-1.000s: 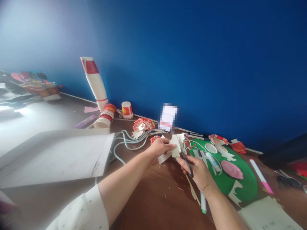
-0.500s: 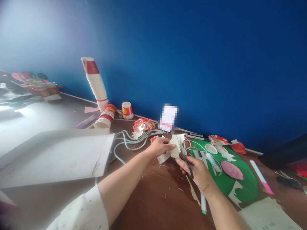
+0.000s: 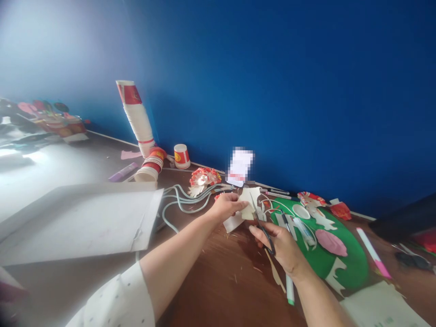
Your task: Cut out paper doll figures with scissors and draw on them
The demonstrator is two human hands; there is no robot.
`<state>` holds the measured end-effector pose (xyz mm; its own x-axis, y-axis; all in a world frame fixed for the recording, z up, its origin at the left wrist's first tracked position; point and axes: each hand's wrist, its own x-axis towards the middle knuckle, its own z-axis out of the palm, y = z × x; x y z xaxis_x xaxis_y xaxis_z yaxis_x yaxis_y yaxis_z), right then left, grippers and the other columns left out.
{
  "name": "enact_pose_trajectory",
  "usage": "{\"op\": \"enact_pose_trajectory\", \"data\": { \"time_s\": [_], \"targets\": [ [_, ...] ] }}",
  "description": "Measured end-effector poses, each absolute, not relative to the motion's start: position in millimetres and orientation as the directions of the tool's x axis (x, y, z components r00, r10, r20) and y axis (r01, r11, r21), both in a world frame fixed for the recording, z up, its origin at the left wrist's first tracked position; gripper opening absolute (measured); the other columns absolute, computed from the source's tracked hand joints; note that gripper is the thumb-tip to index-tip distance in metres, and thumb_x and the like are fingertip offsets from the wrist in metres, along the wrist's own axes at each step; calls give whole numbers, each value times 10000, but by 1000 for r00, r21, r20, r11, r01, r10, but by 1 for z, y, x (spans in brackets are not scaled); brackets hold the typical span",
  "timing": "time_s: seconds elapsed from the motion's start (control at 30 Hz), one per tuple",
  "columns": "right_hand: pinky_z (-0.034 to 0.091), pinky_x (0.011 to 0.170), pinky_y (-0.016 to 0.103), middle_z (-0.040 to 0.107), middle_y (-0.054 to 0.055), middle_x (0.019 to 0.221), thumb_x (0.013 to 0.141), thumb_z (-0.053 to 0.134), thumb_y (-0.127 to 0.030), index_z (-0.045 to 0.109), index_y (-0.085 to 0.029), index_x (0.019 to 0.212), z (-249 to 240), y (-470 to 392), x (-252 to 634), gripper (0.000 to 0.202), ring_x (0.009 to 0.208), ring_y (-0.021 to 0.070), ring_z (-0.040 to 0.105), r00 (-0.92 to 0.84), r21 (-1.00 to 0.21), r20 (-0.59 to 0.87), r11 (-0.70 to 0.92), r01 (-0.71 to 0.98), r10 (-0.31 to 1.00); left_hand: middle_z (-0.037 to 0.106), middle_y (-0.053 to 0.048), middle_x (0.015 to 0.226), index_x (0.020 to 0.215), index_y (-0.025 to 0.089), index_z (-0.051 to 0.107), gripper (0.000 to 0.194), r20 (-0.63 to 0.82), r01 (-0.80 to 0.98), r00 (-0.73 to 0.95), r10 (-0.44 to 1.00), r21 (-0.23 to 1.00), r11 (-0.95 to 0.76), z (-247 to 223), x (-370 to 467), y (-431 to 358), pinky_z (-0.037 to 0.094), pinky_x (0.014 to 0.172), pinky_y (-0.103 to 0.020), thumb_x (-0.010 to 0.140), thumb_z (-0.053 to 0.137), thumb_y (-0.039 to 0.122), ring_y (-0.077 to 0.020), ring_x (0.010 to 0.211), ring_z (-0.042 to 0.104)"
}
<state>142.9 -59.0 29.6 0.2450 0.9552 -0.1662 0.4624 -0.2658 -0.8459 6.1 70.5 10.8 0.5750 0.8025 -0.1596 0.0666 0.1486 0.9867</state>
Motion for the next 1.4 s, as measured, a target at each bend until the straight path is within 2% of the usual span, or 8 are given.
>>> {"op": "enact_pose_trajectory", "data": {
  "time_s": [0.17,0.27,0.67,1.23,1.4],
  "targets": [
    [423,570,290,549,-9,590,727,626,-576,730,-215,840,29,-57,143,392,588,169,516,256,-848,-162,-267,458,953,531,26,602,689,159,599,225,-163,48,568,807,985,165,12,6,69,366,545,-217,695,708,355,-82,543,440],
    [435,566,293,540,-11,591,726,623,-583,742,-217,896,28,-57,143,421,579,169,516,263,-849,-159,-267,455,952,526,28,596,676,162,585,248,-165,46,569,806,985,169,11,6,69,365,546,-216,687,715,373,-81,539,437],
    [410,539,281,538,-16,574,714,661,-542,755,-211,869,28,-58,142,377,548,152,499,289,-863,-143,-262,433,947,529,28,601,675,167,584,235,-155,35,571,806,986,165,5,9,71,350,532,-208,698,698,372,-78,543,447],
    [379,511,254,499,-21,528,726,633,-555,627,-203,565,33,-58,135,387,511,129,461,301,-852,-119,-253,459,946,509,26,573,667,162,581,290,-146,-27,587,796,979,200,1,11,73,325,515,-208,670,731,409,-76,529,421],
    [374,516,262,502,-25,539,714,659,-550,720,-196,749,29,-58,138,361,519,135,461,320,-864,-140,-273,422,937,495,28,562,649,164,570,291,-150,-45,579,802,976,215,2,11,72,311,504,-214,659,734,405,-75,513,402]
  ]
}}
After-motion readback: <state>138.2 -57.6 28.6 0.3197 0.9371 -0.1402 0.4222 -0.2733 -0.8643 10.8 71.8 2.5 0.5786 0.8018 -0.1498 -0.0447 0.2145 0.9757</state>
